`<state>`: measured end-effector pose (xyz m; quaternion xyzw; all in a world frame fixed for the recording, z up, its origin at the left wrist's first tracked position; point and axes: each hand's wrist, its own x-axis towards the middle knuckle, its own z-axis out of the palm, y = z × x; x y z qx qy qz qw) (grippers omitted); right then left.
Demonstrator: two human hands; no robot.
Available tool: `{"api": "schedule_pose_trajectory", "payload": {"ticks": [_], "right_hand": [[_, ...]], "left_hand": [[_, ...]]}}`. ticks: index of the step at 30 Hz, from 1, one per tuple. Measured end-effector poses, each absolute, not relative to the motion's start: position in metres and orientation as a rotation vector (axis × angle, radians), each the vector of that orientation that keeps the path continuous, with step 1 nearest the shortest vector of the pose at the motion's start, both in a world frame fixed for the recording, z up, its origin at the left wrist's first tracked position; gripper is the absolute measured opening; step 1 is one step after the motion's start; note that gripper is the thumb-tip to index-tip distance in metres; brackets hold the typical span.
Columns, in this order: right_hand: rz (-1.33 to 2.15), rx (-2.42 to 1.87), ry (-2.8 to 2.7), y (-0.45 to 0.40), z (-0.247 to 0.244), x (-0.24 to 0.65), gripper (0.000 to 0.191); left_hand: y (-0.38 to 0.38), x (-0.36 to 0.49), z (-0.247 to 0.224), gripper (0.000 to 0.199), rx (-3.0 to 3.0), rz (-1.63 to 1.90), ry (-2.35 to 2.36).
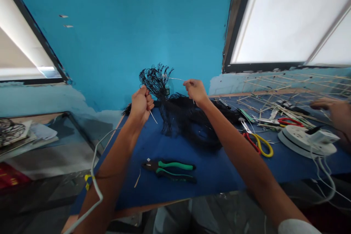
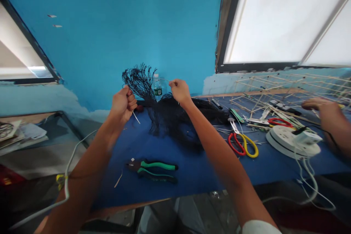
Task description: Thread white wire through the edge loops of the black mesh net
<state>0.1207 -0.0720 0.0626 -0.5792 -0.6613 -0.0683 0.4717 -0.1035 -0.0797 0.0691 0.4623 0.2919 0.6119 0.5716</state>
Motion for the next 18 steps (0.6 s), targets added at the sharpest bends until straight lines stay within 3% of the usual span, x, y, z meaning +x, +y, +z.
{"api": "schedule_pose_trajectory", "payload": {"ticks": [8,18], "right_hand": [[-0.302,-1.299,-1.746,-0.093,0.055,0.125,0.029],[-0.204,-1.194,-1.916,-0.107,0.029,0.126,0.035]], "left_hand": [[-0.092,-0.103,0.084,0.042,1.047,1.495,0.646],[-0.090,-0.116,0.093,0.043,1.092,1.389,0.687]]}}
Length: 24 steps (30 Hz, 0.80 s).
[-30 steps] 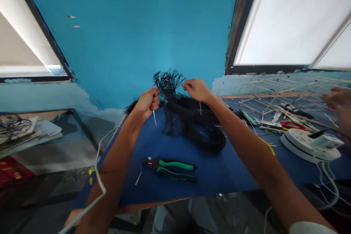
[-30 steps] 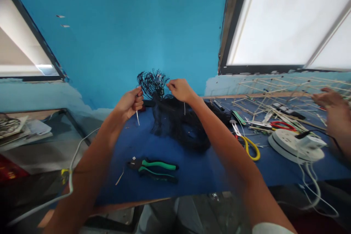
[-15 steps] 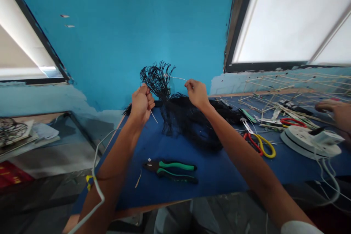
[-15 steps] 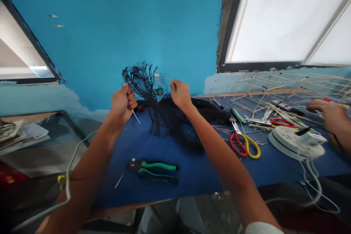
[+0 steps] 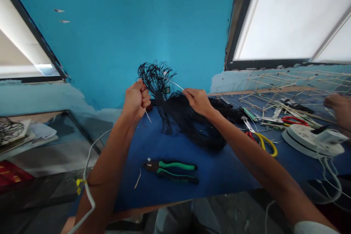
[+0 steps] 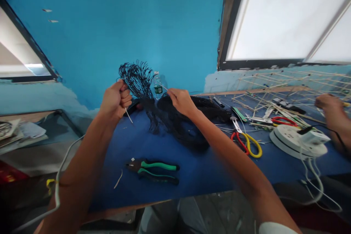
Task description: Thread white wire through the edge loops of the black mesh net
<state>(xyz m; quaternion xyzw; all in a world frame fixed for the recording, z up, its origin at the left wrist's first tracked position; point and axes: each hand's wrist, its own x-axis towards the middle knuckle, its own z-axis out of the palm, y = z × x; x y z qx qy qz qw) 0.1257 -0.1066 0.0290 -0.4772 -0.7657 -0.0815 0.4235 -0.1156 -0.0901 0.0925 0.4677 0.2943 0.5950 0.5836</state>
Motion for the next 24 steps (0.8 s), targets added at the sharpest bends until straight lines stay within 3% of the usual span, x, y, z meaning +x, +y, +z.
{"api": "schedule_pose_trajectory", "payload": {"ticks": [7,11,16,24], "right_hand": [[-0.185,-1.345,-1.720,-0.107,0.031,0.116,0.030],[-0.374,-1.178,-1.681,-0.139,0.037,0.072,0.034],[-0.083,-1.176,-1.787,-0.161,0.045,0.022,0.028],[-0.253,-1.210,-1.976,-0.145,0.035,0.047,0.032]], "left_hand": [[-0.088,-0.126,0.101,0.044,1.089,1.068,0.571],[-0.088,-0.115,0.094,0.042,0.900,1.147,0.332],[-0.105,-0.093,0.090,0.044,0.805,1.208,0.232],[-0.108,-0.095,0.088,0.039,0.823,1.210,0.164]]}}
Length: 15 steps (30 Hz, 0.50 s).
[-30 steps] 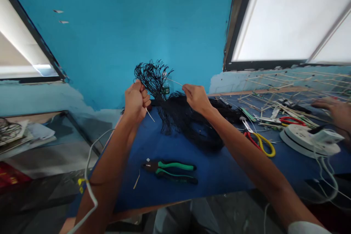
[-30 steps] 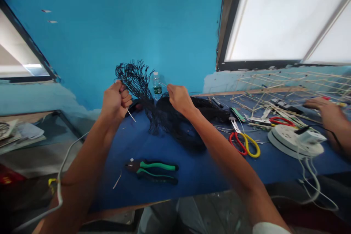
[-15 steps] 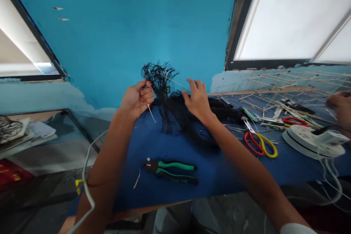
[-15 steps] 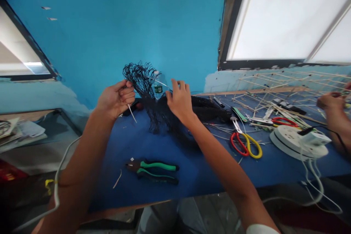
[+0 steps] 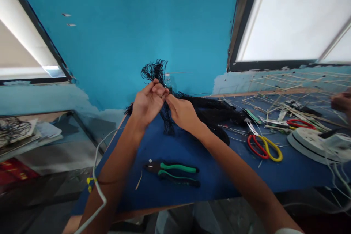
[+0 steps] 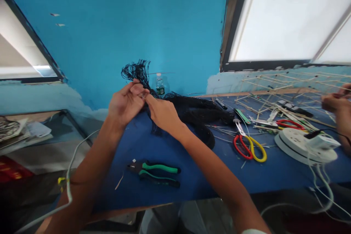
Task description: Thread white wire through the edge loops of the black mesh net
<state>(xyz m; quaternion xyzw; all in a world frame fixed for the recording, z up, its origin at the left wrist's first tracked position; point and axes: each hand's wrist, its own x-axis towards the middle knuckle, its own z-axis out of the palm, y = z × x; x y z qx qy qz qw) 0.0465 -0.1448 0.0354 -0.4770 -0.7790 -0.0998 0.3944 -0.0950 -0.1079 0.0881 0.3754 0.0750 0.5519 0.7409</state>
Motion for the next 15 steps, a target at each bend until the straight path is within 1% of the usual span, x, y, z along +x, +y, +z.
{"api": "schedule_pose_trajectory", "payload": {"ticks": [3,6,12,15], "right_hand": [[-0.292,-1.218,-2.131,-0.147,0.026,0.054,0.029],[-0.255,-1.369,-2.097,-0.150,0.019,0.048,0.029],[0.062,-1.489,-1.818,-0.151,0.001,0.016,0.032],[0.130,-1.543,-1.752,-0.149,-0.006,0.012,0.036]], "left_hand": [[-0.097,-0.099,0.084,0.038,0.782,1.199,0.273],[-0.088,-0.093,0.077,0.040,0.726,1.304,0.371],[-0.084,-0.077,0.062,0.036,0.651,1.541,0.344],[-0.084,-0.072,0.053,0.036,0.670,1.490,0.319]]}}
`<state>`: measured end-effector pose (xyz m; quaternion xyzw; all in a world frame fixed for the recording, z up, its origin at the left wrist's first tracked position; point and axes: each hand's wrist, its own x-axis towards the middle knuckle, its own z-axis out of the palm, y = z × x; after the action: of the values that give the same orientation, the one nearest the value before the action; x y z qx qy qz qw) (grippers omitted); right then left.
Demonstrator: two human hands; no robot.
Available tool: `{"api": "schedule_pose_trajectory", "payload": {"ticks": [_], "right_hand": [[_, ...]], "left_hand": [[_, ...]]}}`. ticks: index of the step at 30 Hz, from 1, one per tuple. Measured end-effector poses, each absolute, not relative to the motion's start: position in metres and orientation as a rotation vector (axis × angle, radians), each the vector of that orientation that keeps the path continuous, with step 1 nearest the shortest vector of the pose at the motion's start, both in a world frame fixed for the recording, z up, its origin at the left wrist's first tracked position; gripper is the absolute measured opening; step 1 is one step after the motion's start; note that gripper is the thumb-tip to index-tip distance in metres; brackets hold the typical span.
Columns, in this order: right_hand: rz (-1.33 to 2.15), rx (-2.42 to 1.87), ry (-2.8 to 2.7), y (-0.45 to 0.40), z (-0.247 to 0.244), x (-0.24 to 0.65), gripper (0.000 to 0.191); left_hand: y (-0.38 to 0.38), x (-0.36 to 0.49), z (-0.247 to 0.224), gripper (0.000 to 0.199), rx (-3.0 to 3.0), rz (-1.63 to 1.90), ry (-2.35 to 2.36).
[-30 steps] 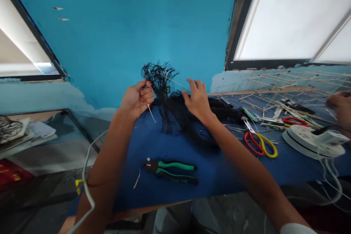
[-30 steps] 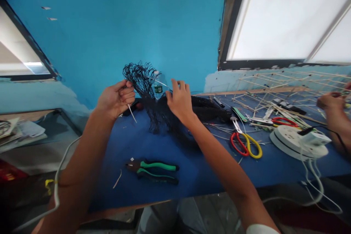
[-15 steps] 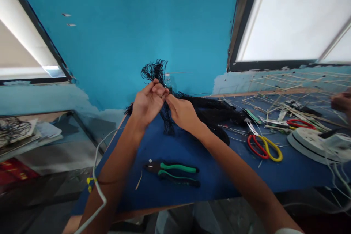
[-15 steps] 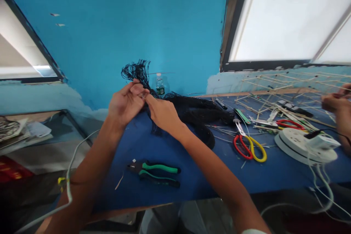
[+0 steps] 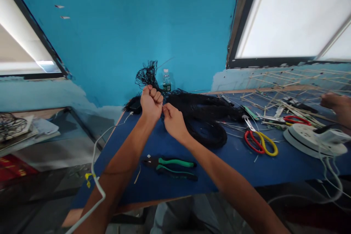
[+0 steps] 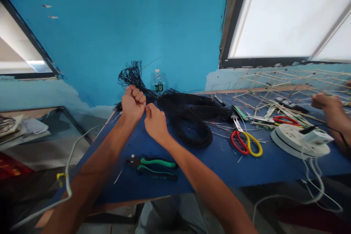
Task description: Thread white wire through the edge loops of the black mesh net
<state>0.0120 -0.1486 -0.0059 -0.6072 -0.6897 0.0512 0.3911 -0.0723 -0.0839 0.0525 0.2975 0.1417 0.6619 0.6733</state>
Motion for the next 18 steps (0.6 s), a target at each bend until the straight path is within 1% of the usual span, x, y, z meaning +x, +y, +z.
{"api": "schedule_pose_trajectory", "payload": {"ticks": [5,9,12,18], "right_hand": [[0.058,-1.666,-1.748,-0.146,0.001,0.030,0.034],[-0.164,-1.698,-1.767,-0.148,0.012,0.041,0.044],[-0.362,-1.720,-1.767,-0.149,0.016,0.043,0.049],[-0.418,-1.621,-1.926,-0.147,0.018,0.041,0.055]], "left_hand": [[-0.084,-0.066,0.044,0.036,0.724,1.298,0.299],[-0.083,-0.071,0.056,0.037,0.737,1.170,0.295],[-0.085,-0.076,0.065,0.039,0.724,1.184,0.299],[-0.091,-0.076,0.071,0.036,0.701,1.240,0.404]]}}
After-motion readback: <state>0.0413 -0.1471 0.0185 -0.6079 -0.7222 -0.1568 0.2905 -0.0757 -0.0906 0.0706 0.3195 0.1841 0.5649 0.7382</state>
